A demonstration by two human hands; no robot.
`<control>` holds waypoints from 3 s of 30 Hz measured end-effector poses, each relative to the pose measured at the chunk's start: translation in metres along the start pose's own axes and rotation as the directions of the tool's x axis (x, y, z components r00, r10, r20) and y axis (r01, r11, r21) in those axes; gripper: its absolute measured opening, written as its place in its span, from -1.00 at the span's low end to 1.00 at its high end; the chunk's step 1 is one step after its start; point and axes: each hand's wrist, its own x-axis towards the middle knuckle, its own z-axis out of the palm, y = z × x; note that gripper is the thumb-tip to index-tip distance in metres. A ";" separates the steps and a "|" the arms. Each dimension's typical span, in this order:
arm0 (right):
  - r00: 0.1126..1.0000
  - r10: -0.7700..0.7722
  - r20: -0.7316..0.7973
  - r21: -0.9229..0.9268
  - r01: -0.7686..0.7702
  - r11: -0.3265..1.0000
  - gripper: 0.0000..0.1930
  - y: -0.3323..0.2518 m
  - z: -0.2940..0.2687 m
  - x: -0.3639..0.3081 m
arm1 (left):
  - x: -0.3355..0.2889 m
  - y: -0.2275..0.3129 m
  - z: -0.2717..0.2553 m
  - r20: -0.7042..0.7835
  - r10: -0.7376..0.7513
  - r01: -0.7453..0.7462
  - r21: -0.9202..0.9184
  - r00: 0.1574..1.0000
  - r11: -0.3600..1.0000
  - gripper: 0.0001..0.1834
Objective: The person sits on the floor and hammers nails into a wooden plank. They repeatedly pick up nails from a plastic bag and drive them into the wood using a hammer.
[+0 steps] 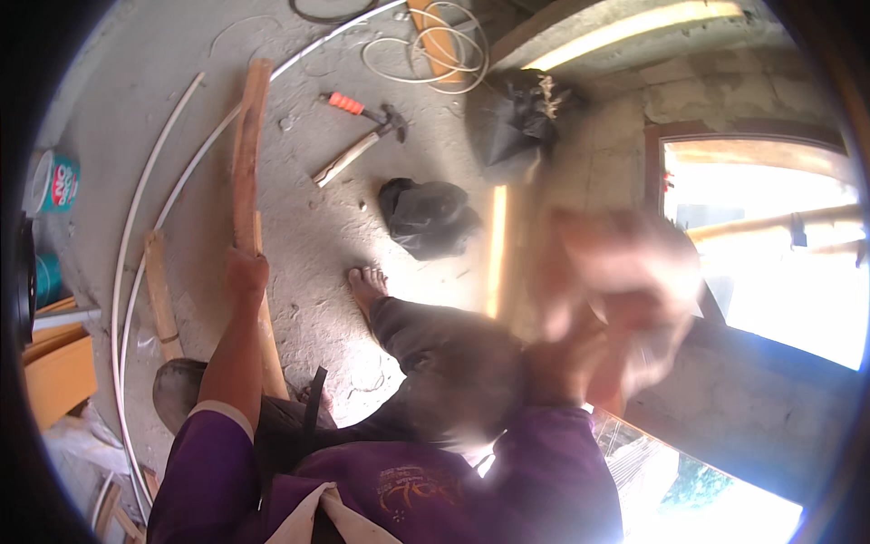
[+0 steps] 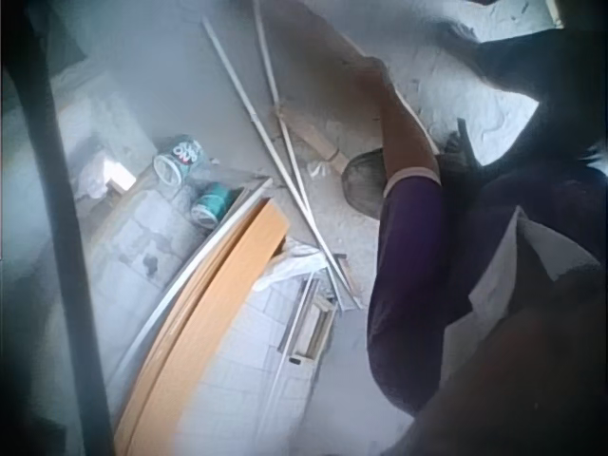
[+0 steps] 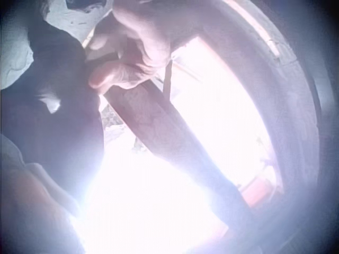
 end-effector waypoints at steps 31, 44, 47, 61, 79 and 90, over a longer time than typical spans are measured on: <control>0.565 0.764 -0.311 -0.244 -0.824 0.511 -0.81 0.194 0.010 -0.108 | 0.002 0.013 0.002 0.022 -0.030 0.029 0.044 0.999 0.999 -0.44; 0.667 0.344 -0.661 -0.632 -0.742 0.224 -0.75 0.324 0.053 -0.132 | -0.006 0.024 -0.027 0.031 0.010 -0.011 0.057 0.999 0.998 -0.43; 0.597 0.696 -0.399 -0.434 -0.792 0.430 -0.72 0.348 0.045 -0.129 | 0.001 0.016 -0.014 0.030 0.027 -0.028 0.046 0.999 0.999 -0.42; 0.588 0.808 -0.023 -0.629 -0.637 0.446 -0.77 0.345 0.116 -0.109 | -0.004 0.021 -0.029 0.057 -0.036 0.030 0.096 0.998 0.995 -0.39; 0.813 0.469 -0.344 -0.662 -0.565 0.492 -0.75 0.427 0.069 -0.174 | 0.001 0.022 -0.020 0.049 -0.026 0.021 0.088 0.998 0.996 -0.39; 0.478 0.684 -0.551 -0.624 -0.780 0.043 -0.71 0.418 0.065 -0.239 | 0.002 0.015 -0.008 0.012 -0.028 0.027 0.105 1.000 0.994 -0.40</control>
